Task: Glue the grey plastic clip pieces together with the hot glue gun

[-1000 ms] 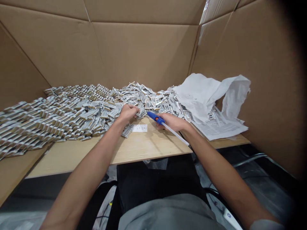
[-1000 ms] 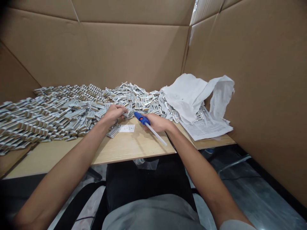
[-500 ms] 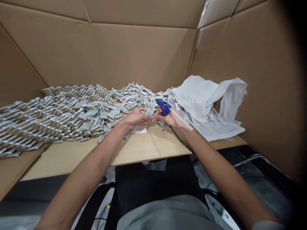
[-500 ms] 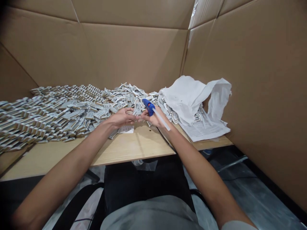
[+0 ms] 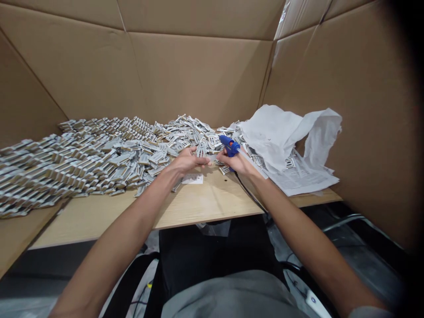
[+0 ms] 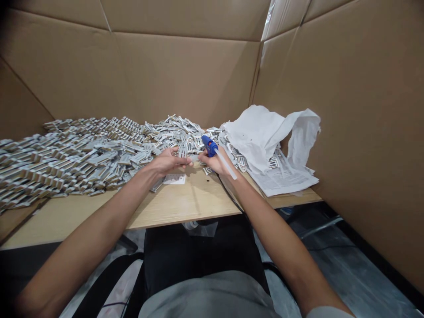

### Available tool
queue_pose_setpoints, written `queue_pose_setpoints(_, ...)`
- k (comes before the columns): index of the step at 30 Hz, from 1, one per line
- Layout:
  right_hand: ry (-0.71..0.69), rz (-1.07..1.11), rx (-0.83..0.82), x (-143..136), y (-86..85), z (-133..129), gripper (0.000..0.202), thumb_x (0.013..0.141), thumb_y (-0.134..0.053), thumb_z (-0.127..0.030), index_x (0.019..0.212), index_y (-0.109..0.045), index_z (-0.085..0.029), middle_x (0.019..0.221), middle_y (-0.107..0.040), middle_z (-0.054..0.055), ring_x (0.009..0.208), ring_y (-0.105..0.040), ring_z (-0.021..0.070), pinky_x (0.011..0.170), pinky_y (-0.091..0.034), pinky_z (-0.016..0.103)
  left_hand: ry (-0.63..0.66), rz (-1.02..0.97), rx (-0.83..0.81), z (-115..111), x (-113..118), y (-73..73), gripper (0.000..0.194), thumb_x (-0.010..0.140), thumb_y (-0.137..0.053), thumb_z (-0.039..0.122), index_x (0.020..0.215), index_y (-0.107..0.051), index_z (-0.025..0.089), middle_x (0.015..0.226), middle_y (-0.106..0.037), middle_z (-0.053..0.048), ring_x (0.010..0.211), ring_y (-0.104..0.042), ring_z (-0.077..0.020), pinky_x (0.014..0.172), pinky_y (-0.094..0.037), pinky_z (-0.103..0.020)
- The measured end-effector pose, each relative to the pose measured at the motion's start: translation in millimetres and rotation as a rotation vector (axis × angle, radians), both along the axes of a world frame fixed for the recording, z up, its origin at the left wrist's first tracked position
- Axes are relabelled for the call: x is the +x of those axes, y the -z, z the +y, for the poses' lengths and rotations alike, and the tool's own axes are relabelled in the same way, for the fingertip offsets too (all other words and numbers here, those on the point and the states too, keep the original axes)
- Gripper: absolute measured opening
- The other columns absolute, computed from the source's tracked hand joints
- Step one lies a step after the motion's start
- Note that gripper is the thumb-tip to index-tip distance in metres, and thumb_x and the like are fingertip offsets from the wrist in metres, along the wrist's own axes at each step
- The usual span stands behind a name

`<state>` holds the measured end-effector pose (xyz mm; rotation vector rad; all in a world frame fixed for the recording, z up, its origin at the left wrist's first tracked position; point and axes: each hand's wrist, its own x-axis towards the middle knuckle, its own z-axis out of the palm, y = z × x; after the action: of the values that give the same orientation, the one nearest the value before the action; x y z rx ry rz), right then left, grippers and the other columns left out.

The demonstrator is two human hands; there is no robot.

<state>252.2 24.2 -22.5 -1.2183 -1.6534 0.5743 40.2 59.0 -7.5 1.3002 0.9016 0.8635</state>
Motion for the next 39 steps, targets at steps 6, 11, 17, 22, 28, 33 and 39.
queue_pose_setpoints(6, 0.237, -0.090, 0.151, -1, 0.4, -6, 0.014, 0.075, -0.067, -0.029, 0.083, -0.057, -0.023, 0.075, -0.063, 0.000, 0.066, -0.053, 0.0168, 0.066, -0.042, 0.033, 0.027, 0.000, 0.017, -1, 0, 1.0, 0.109, 0.074, -0.087, 0.006, 0.163, -0.023, 0.006, 0.087, -0.078, -0.011, 0.073, -0.073, -0.0192, 0.065, -0.054, -0.028)
queue_pose_setpoints(11, -0.019, 0.015, 0.067, -7, -7.6, -13, 0.020, 0.078, -0.069, -0.037, 0.079, -0.057, -0.022, 0.075, -0.062, 0.000, 0.070, -0.054, 0.0166, 0.068, -0.044, 0.032, 0.021, -0.008, -0.004, 0, 0, 2.3, 0.102, 0.074, -0.088, 0.007, 0.158, -0.031, 0.009, 0.089, -0.078, -0.012, 0.071, -0.072, -0.0183, 0.068, -0.057, -0.029)
queue_pose_setpoints(17, -0.038, 0.070, 0.020, -8, -12.3, -12, 0.024, 0.076, -0.073, -0.039, 0.072, -0.056, -0.022, 0.070, -0.056, -0.001, 0.068, -0.049, 0.0151, 0.068, -0.044, 0.032, -0.009, 0.069, -0.018, 2, -2, 5.4, 0.064, 0.079, -0.083, 0.006, 0.137, -0.057, 0.011, 0.088, -0.077, -0.014, 0.069, -0.071, -0.0181, 0.073, -0.060, -0.034)
queue_pose_setpoints(22, 0.073, 0.068, 0.078, -9, -8.0, -11, 0.019, 0.075, -0.072, -0.032, 0.074, -0.056, -0.021, 0.075, -0.063, 0.001, 0.070, -0.056, 0.0165, 0.070, -0.047, 0.033, 0.153, 0.026, 0.010, -3, -2, 2.5, 0.060, 0.071, -0.083, 0.001, 0.126, -0.064, 0.014, 0.095, -0.078, -0.013, 0.086, -0.076, -0.0242, 0.081, -0.060, -0.037)
queue_pose_setpoints(28, 0.089, -0.018, 0.175, -7, -3.5, -14, 0.015, 0.077, -0.070, -0.029, 0.086, -0.061, -0.021, 0.081, -0.070, 0.002, 0.071, -0.064, 0.0179, 0.070, -0.048, 0.032, 0.272, 0.086, 0.077, -8, 0, 1.2, 0.053, 0.075, -0.078, 0.007, 0.126, -0.063, 0.011, 0.098, -0.078, -0.015, 0.085, -0.076, -0.0226, 0.074, -0.056, -0.032)
queue_pose_setpoints(33, 0.074, -0.081, 0.199, -9, -2.4, -15, 0.013, 0.077, -0.068, -0.028, 0.086, -0.061, -0.021, 0.079, -0.070, 0.000, 0.068, -0.064, 0.0175, 0.066, -0.046, 0.030, 0.348, 0.149, 0.214, -11, 0, -3.1, 0.020, 0.076, -0.079, 0.013, 0.095, -0.074, 0.011, 0.096, -0.077, -0.016, 0.081, -0.074, -0.0185, 0.072, -0.052, -0.030)
queue_pose_setpoints(39, 0.110, -0.091, 0.208, -10, -1.0, -15, 0.014, 0.078, -0.068, -0.030, 0.086, -0.061, -0.021, 0.080, -0.071, 0.001, 0.069, -0.063, 0.0180, 0.066, -0.046, 0.031, 0.353, 0.118, 0.225, -9, 1, -2.5, 0.022, 0.077, -0.079, 0.012, 0.098, -0.074, 0.008, 0.091, -0.078, -0.014, 0.071, -0.069, -0.0147, 0.070, -0.052, -0.029)
